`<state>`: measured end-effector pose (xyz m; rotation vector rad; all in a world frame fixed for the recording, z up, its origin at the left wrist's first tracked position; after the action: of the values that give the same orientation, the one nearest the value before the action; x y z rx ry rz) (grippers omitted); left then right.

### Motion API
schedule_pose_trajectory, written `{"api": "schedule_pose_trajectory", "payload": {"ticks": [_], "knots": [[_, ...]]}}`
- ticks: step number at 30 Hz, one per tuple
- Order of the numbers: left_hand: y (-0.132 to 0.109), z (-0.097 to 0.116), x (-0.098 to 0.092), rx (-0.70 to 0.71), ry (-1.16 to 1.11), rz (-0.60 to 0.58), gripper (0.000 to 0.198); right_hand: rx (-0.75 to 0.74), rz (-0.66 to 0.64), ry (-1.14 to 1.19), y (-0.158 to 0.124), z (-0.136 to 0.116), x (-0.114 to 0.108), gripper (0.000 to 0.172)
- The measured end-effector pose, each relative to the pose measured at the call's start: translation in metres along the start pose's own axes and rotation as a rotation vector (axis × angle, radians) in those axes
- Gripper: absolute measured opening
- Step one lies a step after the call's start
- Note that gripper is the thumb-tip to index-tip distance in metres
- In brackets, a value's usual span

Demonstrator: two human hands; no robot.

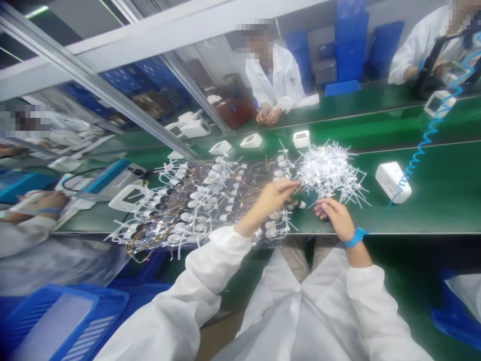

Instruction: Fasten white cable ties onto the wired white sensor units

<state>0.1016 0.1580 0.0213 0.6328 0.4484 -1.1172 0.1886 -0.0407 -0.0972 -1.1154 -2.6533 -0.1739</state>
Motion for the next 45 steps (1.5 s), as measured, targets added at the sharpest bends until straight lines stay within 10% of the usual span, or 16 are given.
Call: {"api": "schedule_pose_trajectory", "payload": {"ticks": [26,45], "knots": [[-0.002,0.030,0.029,0.115,0.102,-0.115,0.015,-0.220,0.064,-0.521,-0.007,-0.020,0.010,0.023],[-0.003,0.044,0.049,0.285,0.101,-0.256,0.017,-0.132,0.080,-0.123,-0.004,-0.016,0.000,0.042]]}}
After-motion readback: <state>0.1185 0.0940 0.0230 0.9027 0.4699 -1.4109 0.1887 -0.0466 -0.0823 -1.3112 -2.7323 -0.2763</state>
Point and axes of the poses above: each hand's wrist, its own y-axis towards the middle knuckle, its own x-axis out of the palm, z = x × y, the point moved 10 cm from there along y, towards the middle knuckle, and after that the axes turned 2 degrees about y, right-handed, at the moved point
